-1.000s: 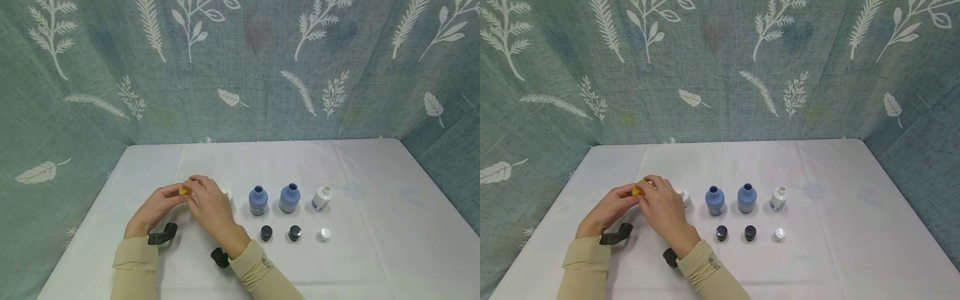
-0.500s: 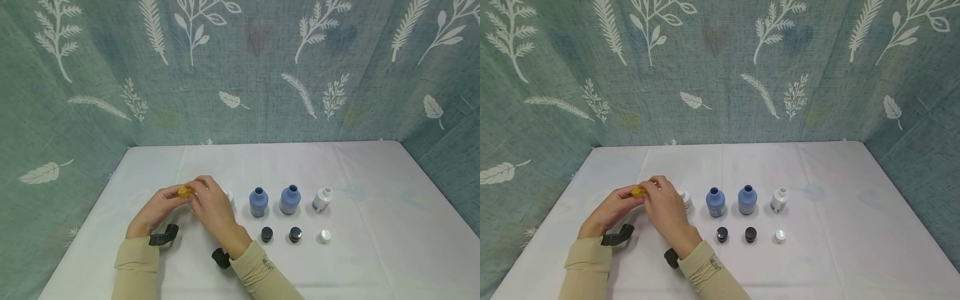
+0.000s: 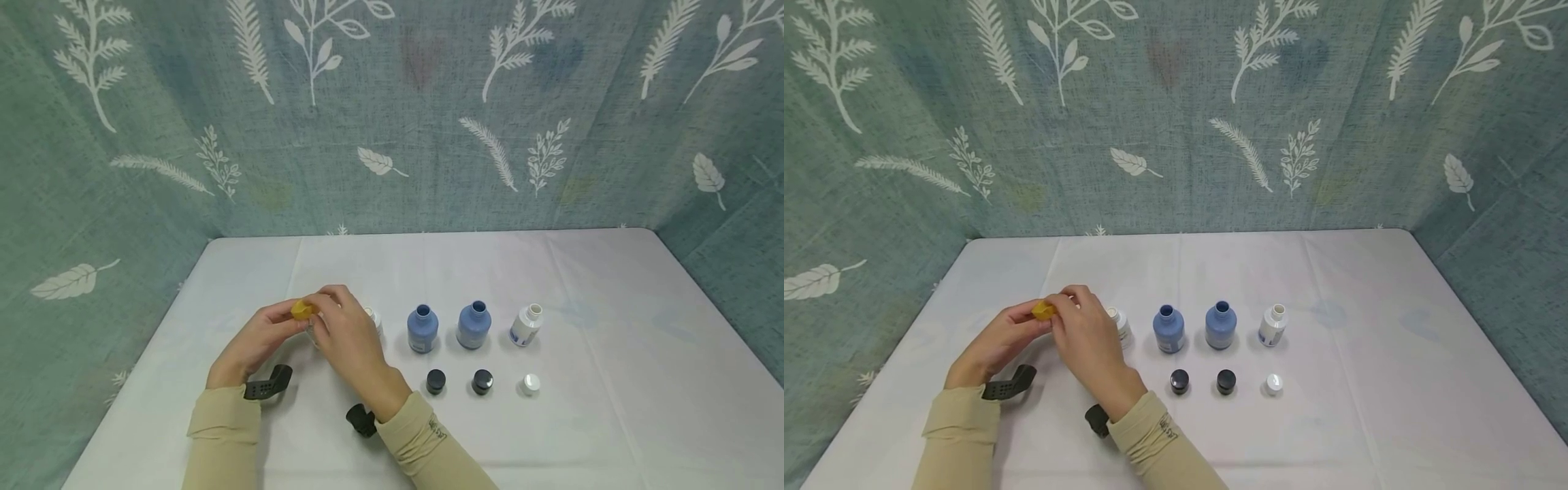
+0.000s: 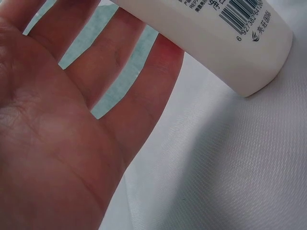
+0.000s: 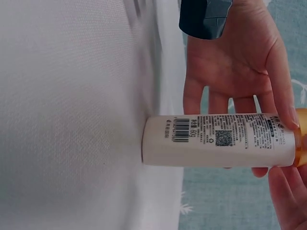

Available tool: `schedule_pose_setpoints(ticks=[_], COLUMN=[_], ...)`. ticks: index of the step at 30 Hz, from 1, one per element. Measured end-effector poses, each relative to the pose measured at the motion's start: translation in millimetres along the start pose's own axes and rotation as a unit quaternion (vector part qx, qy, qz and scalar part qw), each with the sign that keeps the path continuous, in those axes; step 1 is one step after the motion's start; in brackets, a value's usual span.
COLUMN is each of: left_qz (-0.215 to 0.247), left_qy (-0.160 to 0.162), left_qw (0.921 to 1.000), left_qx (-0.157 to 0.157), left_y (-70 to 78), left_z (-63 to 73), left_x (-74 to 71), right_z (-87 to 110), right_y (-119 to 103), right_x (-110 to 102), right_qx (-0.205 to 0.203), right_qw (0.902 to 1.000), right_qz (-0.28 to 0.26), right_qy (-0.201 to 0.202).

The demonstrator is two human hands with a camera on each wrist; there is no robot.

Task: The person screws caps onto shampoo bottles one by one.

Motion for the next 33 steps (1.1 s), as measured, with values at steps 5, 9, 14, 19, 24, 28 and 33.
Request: schedule_pose_setpoints(ticks=[5,9,14,19,24,28,33], left_qz=[0.005,0.009,0.008,0.001,0.001,0.000,0.006], left_qy=[0.000,0.001,0.002,0.006,0.012,0.014,0.011], left_qw=[1.0000,1.0000,1.0000,0.9999,0.9998,0.9996,0.9996], left_qx=[0.001,-0.001,-0.004,-0.013,-0.019,-0.025,-0.026], left_y=[1.1,1.2,1.7,3.3,5.1,6.6,11.0], left_z=[-1.2,-1.5,-1.3,-0.4,-0.3,-0.3,0.4], left_x=[-0.3,-0.1,0.4,1.1,2.0,2.4,3.5], right_z=[-0.7,-1.0,-0.9,-0.8,-0.9,-0.9,-0.3], right_y=[0.4,0.6,1.0,0.5,0.0,0.1,0.7], right_x=[-0.2,0.1,0.7,0.3,-0.4,-0.3,-0.2], right_qx=[-0.003,-0.006,0.000,0.006,0.009,0.011,0.009], right_qw=[1.0000,0.9999,1.0000,0.9999,0.9998,0.9998,0.9998], right_qz=[-0.001,0.000,0.000,0.002,0.004,0.005,0.005], right_qy=[0.005,0.010,0.009,0.013,0.015,0.014,0.016])
Point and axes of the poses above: each hand's wrist, its own z-axis away from the middle knuckle, its own x-axis out of the palm, y = z × x, the point moved 1 cm from there along -z, towards the middle knuckle, and after that the axes turned 14 degrees about -z, right-handed, at the moved point
